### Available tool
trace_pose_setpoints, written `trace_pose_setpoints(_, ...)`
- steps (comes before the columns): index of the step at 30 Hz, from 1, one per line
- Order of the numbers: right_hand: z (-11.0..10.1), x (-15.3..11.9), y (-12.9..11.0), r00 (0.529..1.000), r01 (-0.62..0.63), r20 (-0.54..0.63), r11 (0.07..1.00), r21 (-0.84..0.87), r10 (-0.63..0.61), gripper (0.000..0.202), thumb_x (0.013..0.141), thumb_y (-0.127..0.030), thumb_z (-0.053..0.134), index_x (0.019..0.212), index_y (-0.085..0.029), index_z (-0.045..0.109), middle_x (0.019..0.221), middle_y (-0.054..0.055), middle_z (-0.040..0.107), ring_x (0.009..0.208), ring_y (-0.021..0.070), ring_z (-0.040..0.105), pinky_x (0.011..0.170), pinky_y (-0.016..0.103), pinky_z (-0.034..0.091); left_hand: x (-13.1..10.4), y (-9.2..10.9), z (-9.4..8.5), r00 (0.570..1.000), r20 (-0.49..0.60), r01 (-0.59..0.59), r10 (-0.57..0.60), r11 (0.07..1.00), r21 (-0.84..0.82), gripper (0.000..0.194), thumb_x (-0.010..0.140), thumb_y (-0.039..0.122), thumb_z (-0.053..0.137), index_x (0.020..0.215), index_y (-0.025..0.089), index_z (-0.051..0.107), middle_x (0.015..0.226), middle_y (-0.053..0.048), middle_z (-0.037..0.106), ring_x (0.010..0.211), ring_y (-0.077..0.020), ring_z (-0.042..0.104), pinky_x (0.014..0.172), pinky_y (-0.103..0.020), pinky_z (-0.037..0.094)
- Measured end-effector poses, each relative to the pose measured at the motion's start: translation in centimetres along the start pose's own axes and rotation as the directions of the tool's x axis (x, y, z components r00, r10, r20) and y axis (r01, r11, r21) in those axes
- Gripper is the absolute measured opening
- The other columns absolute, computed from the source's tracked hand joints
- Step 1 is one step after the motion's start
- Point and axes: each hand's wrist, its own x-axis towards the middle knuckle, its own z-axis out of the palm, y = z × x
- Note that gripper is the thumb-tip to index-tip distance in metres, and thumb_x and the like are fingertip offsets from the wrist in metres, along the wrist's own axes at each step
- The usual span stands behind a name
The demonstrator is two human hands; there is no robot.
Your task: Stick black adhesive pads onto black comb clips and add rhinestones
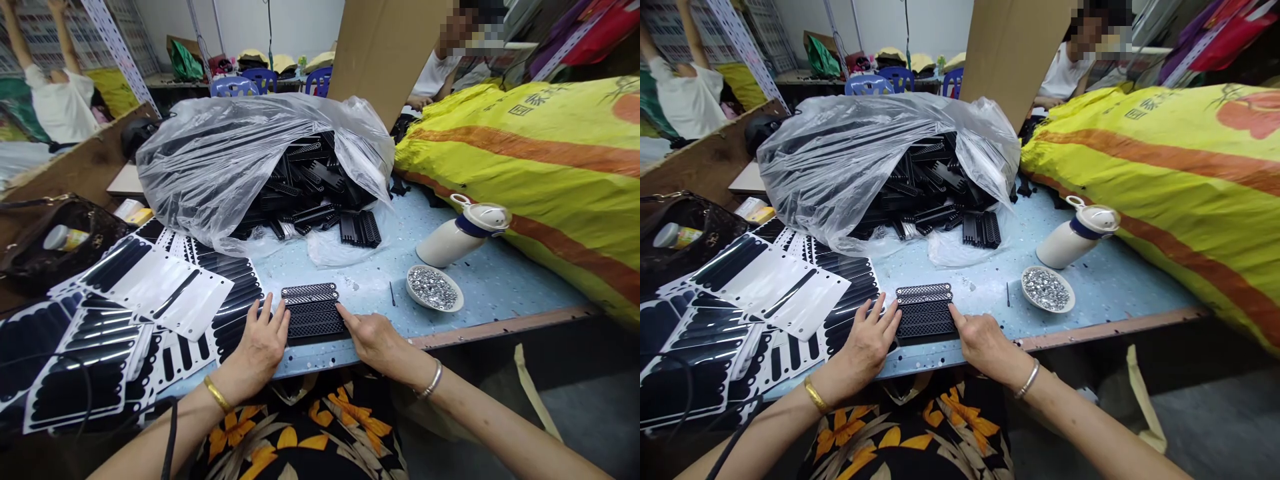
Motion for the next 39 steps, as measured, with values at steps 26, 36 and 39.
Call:
trace_pose_setpoints(26, 0.3, 0.3, 0.4, 0.999, 0.023, 0.032, 0.999, -0.036, -0.022, 0.059, 0.076, 0.000, 0.038, 0.133, 0.001, 0.050, 0.062, 0.007, 0.066, 0.050, 0.0168, 0.056, 0.050, 0.027, 0.036, 1.0, -3.0, -1.8, 0.985, 0.143, -0.098, 0.097, 0.995, 0.002, 0.047, 0.089, 0.017, 0.049, 0.136, 0.014, 0.052, 0.147, -0.019, 0.047, 0.138, -0.0431, 0.036, 0.105, -0.060, 0.030)
trace_pose_setpoints(36, -0.1, 0.6, 0.5, 0.997, 0.021, 0.070, 1.000, -0.018, -0.020, 0.058, 0.076, -0.002, 0.038, 0.133, 0.001, 0.050, 0.064, 0.008, 0.068, 0.052, 0.0181, 0.058, 0.050, 0.027, 0.038, 1.8, -4.1, -3.5, 0.939, 0.152, -0.307, 0.307, 0.951, -0.025, 0.045, 0.091, 0.013, 0.044, 0.135, 0.008, 0.050, 0.145, -0.024, 0.047, 0.141, -0.0393, 0.034, 0.108, -0.061, 0.027)
trace_pose_setpoints(39, -0.1, 0.6, 0.6, 0.997, 0.008, 0.075, 1.000, -0.011, -0.007, 0.057, 0.077, -0.002, 0.038, 0.133, 0.000, 0.049, 0.065, 0.008, 0.069, 0.052, 0.0177, 0.058, 0.051, 0.027, 0.039, 1.9, -3.6, -3.6, 0.948, 0.197, -0.245, 0.252, 0.968, -0.060, 0.049, 0.084, 0.008, 0.049, 0.133, 0.005, 0.052, 0.145, -0.026, 0.046, 0.140, -0.0418, 0.035, 0.106, -0.061, 0.031)
